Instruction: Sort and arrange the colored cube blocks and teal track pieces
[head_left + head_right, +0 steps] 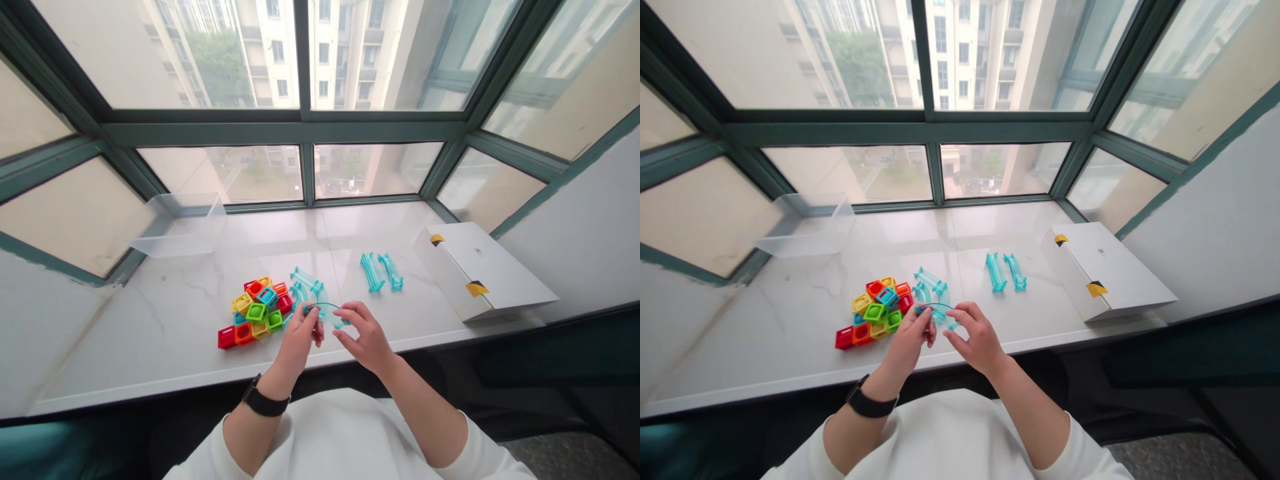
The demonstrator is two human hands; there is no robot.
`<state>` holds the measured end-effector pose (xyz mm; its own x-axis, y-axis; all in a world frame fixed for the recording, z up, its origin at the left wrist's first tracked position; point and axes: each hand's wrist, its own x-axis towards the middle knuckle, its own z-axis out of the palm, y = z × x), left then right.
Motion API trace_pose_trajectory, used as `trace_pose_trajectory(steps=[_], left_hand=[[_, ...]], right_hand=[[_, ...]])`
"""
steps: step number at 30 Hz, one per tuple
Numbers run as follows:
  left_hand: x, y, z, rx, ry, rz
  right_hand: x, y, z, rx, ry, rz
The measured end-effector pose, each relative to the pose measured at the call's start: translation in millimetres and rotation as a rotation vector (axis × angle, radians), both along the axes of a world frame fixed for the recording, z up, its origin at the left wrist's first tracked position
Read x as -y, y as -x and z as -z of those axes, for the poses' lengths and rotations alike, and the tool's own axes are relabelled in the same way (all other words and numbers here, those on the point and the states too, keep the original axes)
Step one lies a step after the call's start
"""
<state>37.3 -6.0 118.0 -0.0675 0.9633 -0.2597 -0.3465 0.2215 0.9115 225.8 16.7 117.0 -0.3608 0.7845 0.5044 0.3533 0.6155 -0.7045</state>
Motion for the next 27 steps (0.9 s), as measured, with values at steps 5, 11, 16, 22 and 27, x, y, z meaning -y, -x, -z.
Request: trace_pose_trajectory(steps=[5, 11, 16, 22, 27], left_hand=[[-1.8, 7.7, 3.1, 0.021, 0.033, 0.003], [-1.9, 9.3, -7.0, 0.103, 0.036, 0.055], [-6.4, 7.1, -1.2, 0.084, -0.025, 0.013], [-1.2, -8.2, 16.8, -0.205, -0.133, 0.078], [-1.2, -17.1, 26.2, -0.322, -0.103, 0.164]], right_hand=[[-2.1, -14.8, 0.8, 0.073, 0.063, -0.174], [-5.4, -21.6, 4.0, 0.102, -0.044, -0.144], [-3.3, -16.8, 11.5, 0.032, -0.048, -0.008], [-2.9, -10.6, 20.6, -0.016, -0.043, 0.150], [-3.3, -12.4, 24.1, 0.028, -0.032, 0.111]])
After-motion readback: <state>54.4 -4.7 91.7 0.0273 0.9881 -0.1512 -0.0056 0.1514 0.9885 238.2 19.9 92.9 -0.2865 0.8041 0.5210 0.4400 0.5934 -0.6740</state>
